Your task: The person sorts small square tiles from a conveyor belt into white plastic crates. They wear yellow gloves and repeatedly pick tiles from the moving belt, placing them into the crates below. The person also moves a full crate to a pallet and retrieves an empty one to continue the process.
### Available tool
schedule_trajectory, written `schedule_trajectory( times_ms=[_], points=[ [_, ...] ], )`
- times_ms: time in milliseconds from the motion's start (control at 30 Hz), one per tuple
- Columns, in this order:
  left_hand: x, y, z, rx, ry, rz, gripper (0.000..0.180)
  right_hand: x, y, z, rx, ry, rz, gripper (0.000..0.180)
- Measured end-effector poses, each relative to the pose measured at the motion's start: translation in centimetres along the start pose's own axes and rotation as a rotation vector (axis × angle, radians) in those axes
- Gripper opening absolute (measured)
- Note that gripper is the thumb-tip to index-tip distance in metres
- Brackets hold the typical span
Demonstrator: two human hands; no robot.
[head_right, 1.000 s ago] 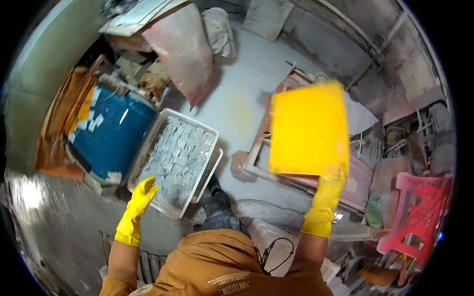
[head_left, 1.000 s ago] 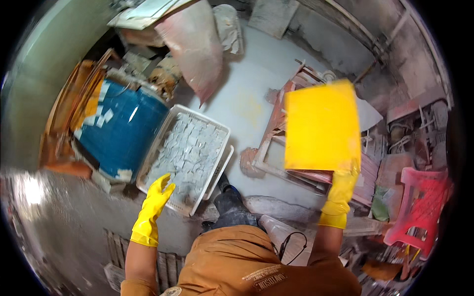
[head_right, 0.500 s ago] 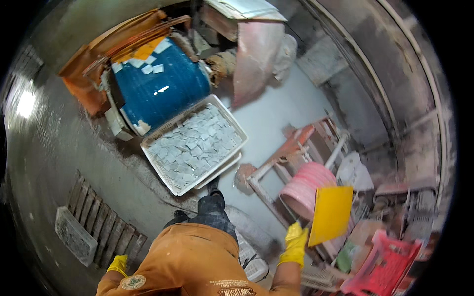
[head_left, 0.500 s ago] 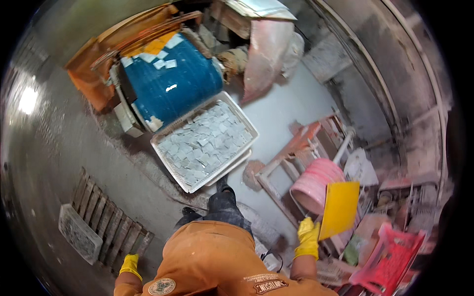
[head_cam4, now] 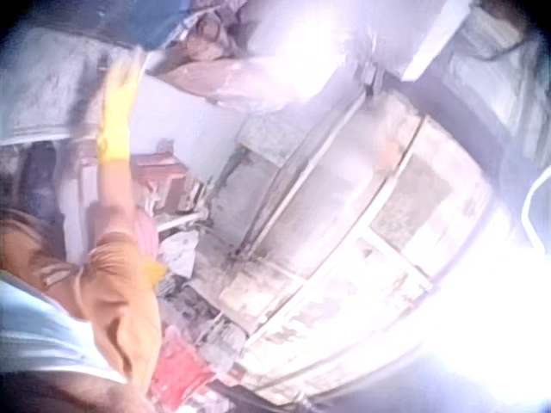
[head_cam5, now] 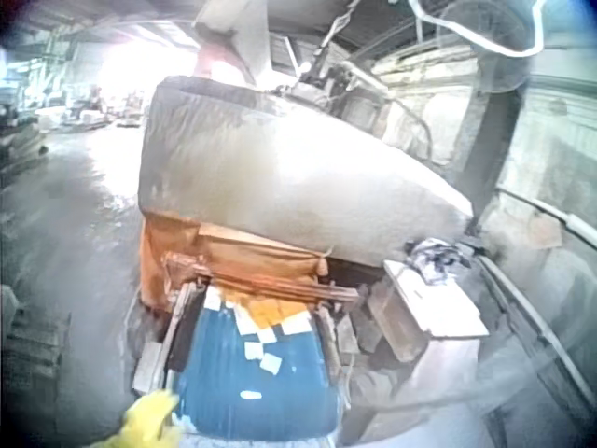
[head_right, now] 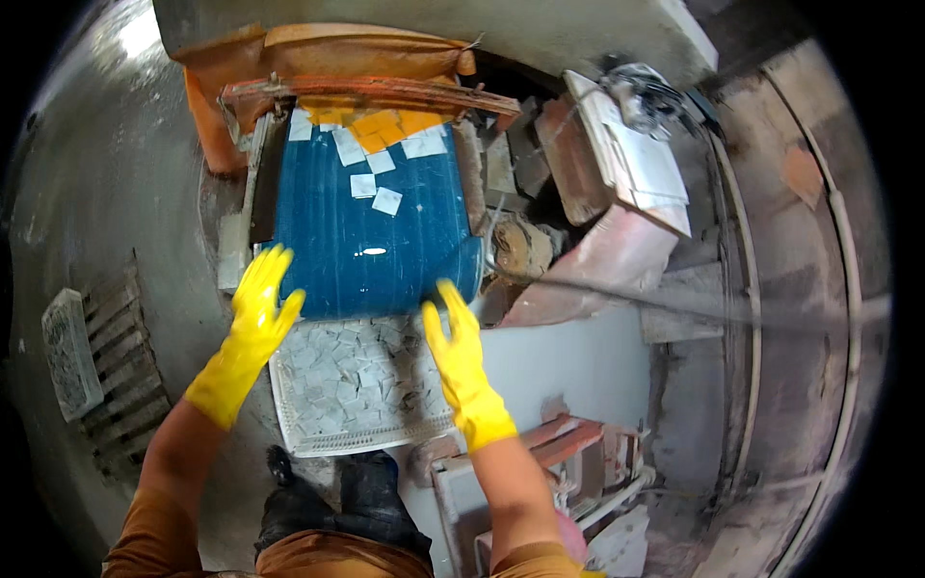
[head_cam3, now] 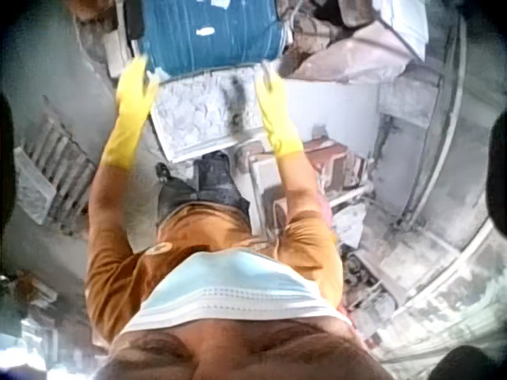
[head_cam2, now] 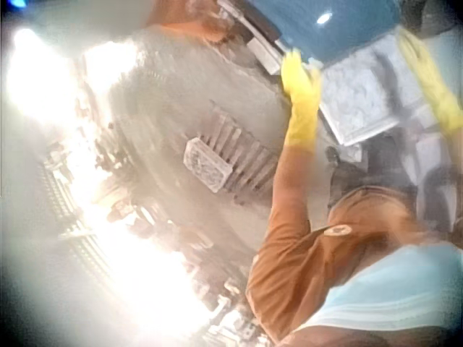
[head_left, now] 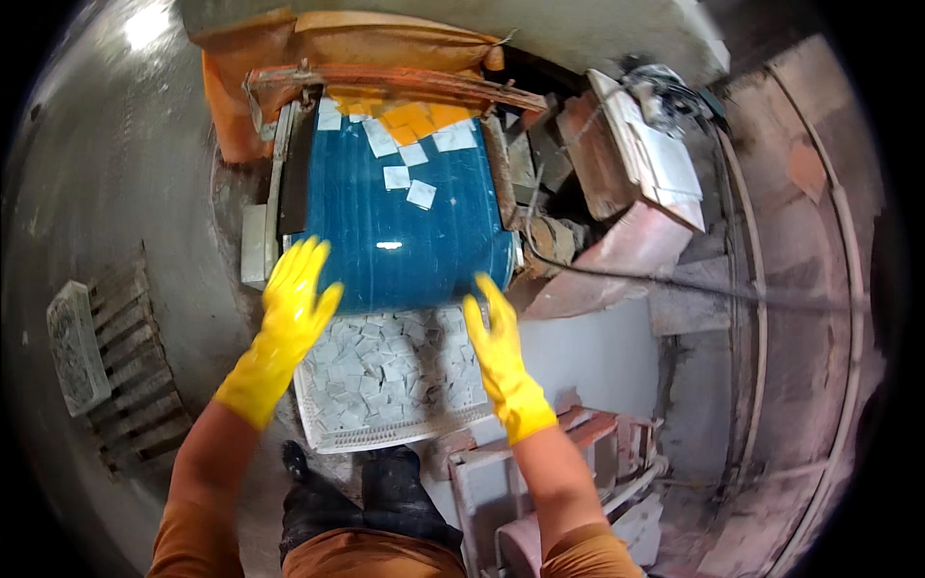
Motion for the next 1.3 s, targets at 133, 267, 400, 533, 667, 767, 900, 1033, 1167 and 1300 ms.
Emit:
schedule_trajectory(
  times_ms=[133, 267, 400, 533, 667, 767, 900, 1033, 1167, 1300],
  points=[
    [9.2, 0.8, 7.7, 0.019, -0.055, 0.176, 0.059, 5.9, -0.1, 16.2, -0.448, -0.039, -0.309, 0.051],
    [10.1, 0.1, 8.8, -0.013, -0.024, 0.231, 0.064, 10.8, 0.8, 25.3, -0.523, 0.03, -0.333, 0.063],
    [9.7, 0.5, 8.6, 0.028, -0.044, 0.224, 0.059, 16.3, 4.1, 24.8, -0.568, -0.077, -0.62, 0.077],
    [9.9, 0.4, 8.7, 0.014, -0.082, 0.232, 0.053, 14.4, 3.3, 21.7, -0.722, 0.021, -0.476, 0.063],
    [9.4, 0.8, 7.9, 0.045, -0.119, 0.212, 0.044, 12.2, 3.0, 14.5, -0.812, 0.104, -0.424, 0.058],
    [8.5, 2.0, 5.1, 0.146, -0.122, -0.022, 0.043, 10.7, -0.9, 6.3, -0.772, 0.216, -0.401, 0.064],
    [7.5, 1.0, -8.2, -0.155, -0.161, -0.011, 0.059, 8.2, -12.5, -4.4, -0.479, 0.346, -0.322, 0.064],
    [11.1, 9.0, -33.3, -1.05, -0.122, -0.023, 0.056, 6.5, -30.6, -12.7, 0.378, 0.319, -0.109, 0.062],
    [14.5, 15.9, -40.6, -1.403, -0.289, -0.223, 0.057, 6.9, -46.9, -14.8, 0.676, 0.04, 0.097, 0.049],
    [16.4, 18.1, -32.7, -1.411, -0.333, -0.509, 0.05, 11.2, -39.9, -8.5, 0.878, 0.261, 0.448, 0.03]
  ],
)
Point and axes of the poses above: each hand's wrist, its own z-axis towards the middle knuckle, its own x-axis out of the palm, y = z × x, the point moved 3 cm from there along z, towards the middle knuckle, and after that the axes turned 9 degrees about -z, right-handed, at the moved point
